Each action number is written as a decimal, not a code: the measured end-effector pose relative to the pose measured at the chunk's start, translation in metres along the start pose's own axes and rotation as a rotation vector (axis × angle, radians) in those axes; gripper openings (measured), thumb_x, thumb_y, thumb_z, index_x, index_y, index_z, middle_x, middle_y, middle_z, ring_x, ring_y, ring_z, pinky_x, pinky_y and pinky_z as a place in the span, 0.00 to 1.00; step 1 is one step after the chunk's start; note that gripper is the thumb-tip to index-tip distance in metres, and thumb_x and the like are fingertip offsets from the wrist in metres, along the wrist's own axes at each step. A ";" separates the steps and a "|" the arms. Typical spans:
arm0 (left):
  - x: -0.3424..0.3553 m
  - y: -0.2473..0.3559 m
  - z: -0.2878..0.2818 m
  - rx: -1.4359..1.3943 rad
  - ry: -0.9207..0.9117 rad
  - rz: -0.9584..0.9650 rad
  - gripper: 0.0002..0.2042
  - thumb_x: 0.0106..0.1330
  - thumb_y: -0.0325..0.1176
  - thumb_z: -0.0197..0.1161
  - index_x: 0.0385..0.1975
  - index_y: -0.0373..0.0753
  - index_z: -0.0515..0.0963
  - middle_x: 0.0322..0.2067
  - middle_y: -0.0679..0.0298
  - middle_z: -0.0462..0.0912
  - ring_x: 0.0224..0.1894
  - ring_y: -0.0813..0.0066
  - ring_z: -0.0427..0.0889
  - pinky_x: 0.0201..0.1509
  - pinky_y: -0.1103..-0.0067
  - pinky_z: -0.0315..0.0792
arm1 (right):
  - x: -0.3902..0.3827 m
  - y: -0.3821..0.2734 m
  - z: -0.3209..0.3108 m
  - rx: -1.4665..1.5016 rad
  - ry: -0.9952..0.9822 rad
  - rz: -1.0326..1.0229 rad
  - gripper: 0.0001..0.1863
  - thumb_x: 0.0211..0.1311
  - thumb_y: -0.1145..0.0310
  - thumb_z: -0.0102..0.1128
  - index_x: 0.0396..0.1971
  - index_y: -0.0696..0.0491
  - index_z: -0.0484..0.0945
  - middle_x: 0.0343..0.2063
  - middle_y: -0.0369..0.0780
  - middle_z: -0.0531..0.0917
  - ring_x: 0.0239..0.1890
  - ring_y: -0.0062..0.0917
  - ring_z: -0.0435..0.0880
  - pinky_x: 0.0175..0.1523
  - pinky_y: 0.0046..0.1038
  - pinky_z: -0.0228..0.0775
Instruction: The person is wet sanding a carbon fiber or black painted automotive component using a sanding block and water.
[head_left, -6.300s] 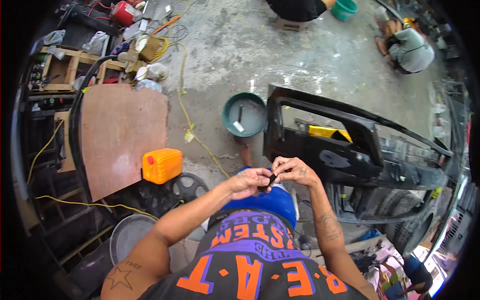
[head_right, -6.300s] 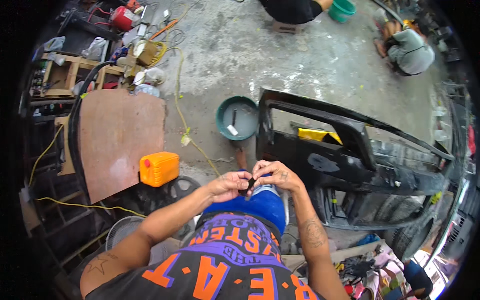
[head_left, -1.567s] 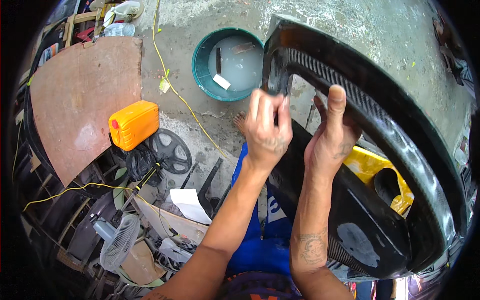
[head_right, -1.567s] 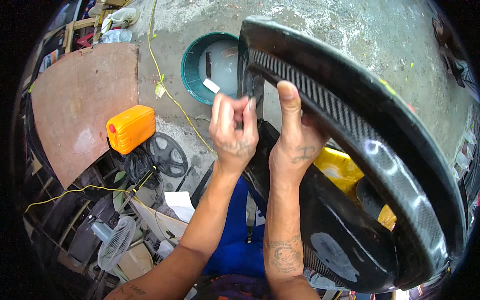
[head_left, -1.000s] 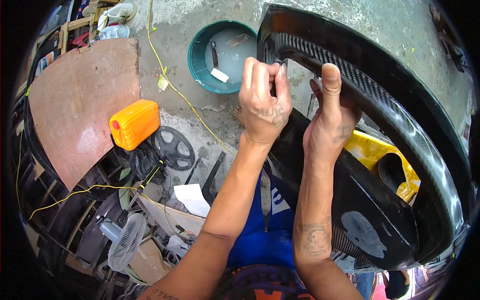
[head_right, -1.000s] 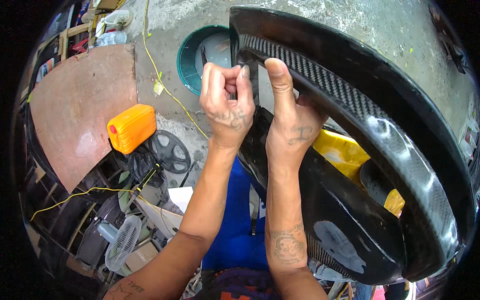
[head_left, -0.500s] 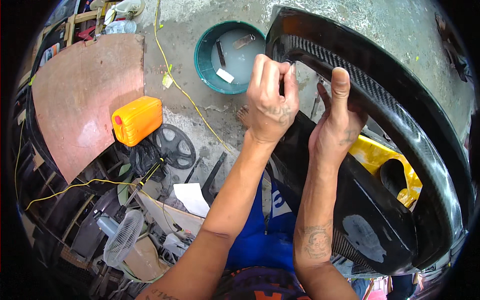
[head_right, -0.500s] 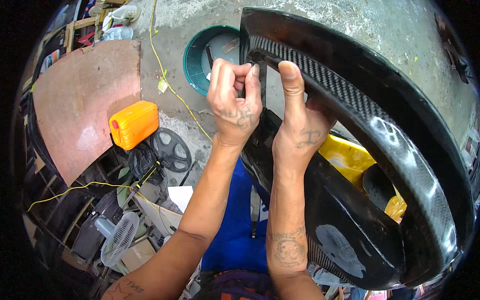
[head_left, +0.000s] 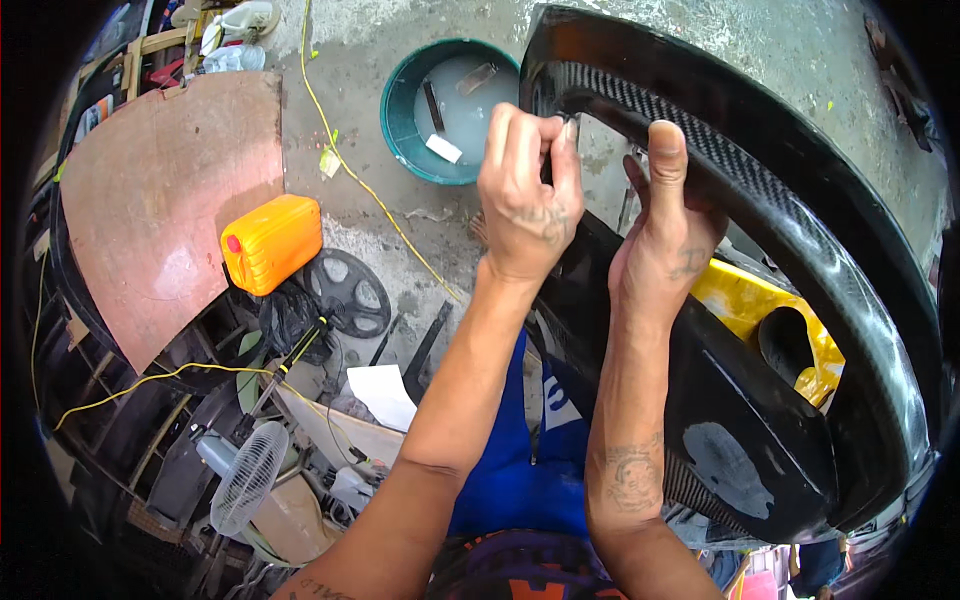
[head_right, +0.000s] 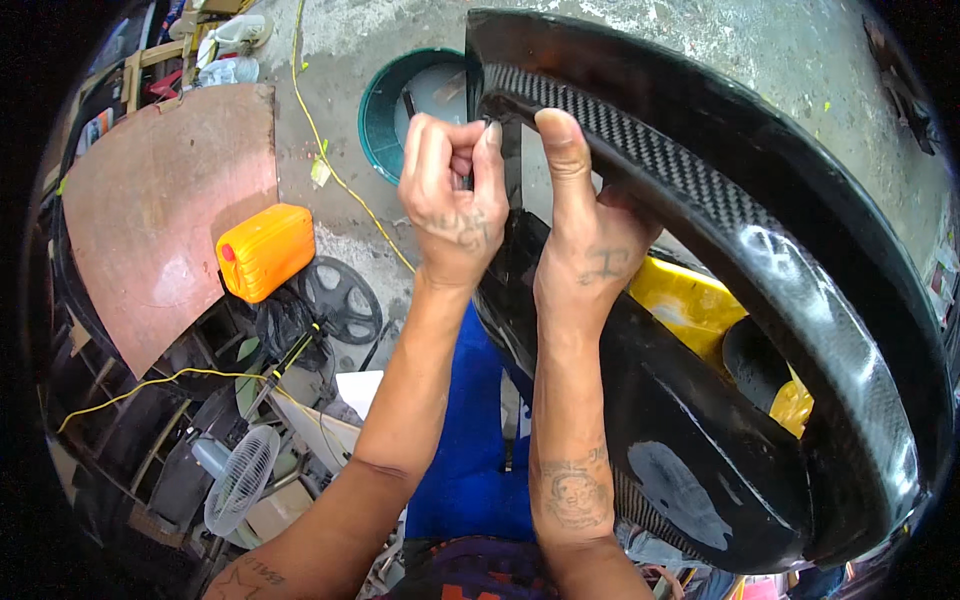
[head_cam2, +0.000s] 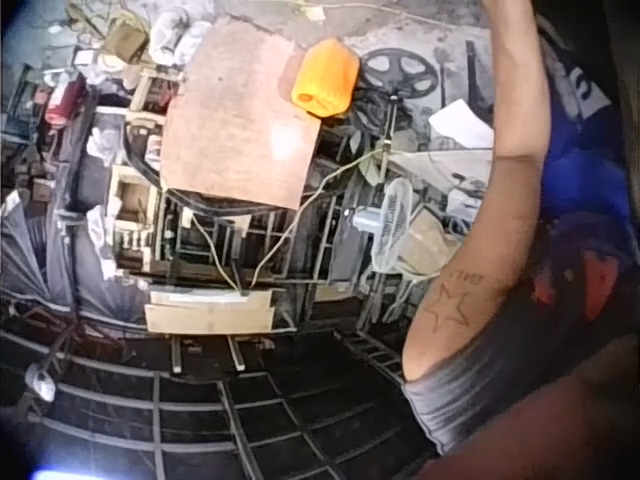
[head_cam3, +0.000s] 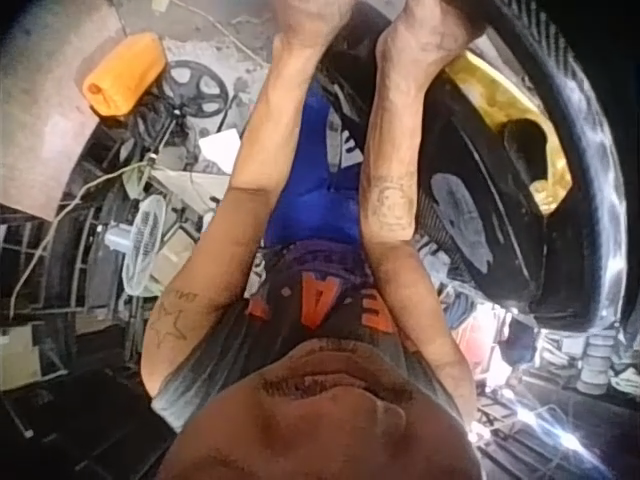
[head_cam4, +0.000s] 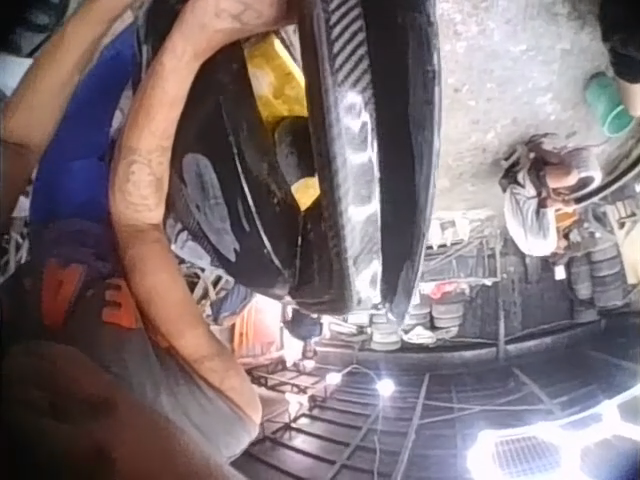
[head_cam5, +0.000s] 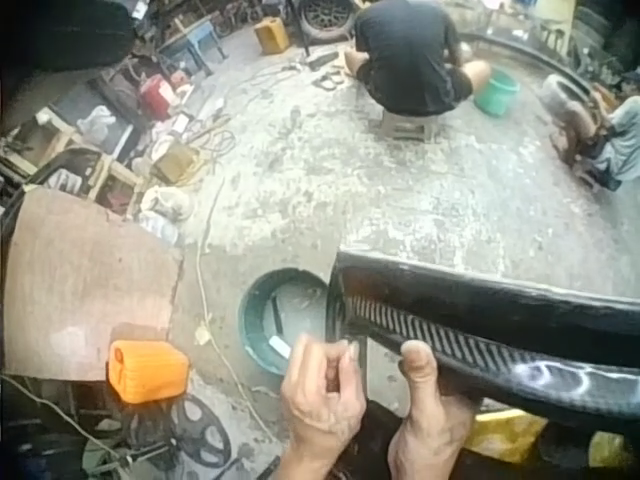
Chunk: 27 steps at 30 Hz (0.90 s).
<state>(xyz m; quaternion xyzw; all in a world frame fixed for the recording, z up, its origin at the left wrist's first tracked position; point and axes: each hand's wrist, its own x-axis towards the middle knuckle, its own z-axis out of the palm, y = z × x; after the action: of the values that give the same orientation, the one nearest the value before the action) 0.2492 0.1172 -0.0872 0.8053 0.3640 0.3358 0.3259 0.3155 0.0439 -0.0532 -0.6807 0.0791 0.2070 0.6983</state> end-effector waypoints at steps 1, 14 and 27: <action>-0.010 0.008 -0.007 0.036 -0.002 -0.062 0.04 0.66 0.19 0.64 0.32 0.31 0.75 0.29 0.55 0.71 0.24 0.61 0.73 0.28 0.69 0.69 | -0.006 0.001 0.000 0.047 -0.011 -0.050 0.20 0.59 0.61 0.79 0.40 0.60 0.83 0.39 0.35 0.84 0.42 0.20 0.79 0.54 0.26 0.71; -0.006 0.002 -0.007 0.053 -0.061 0.035 0.05 0.65 0.18 0.64 0.30 0.31 0.75 0.27 0.56 0.70 0.23 0.64 0.72 0.26 0.71 0.69 | 0.001 -0.004 0.004 0.068 -0.030 -0.109 0.15 0.60 0.63 0.79 0.35 0.60 0.85 0.34 0.34 0.85 0.37 0.17 0.81 0.49 0.23 0.72; -0.037 0.006 -0.020 0.003 -0.089 -0.099 0.06 0.65 0.22 0.68 0.28 0.33 0.77 0.26 0.63 0.70 0.22 0.78 0.68 0.25 0.78 0.65 | -0.009 -0.006 0.005 0.100 -0.020 -0.059 0.16 0.58 0.64 0.80 0.35 0.60 0.86 0.33 0.34 0.86 0.35 0.17 0.82 0.45 0.23 0.74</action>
<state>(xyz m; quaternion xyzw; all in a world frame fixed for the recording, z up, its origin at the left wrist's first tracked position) 0.2172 0.0901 -0.0830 0.8009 0.3892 0.2827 0.3566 0.3089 0.0472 -0.0436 -0.6448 0.0623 0.1888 0.7380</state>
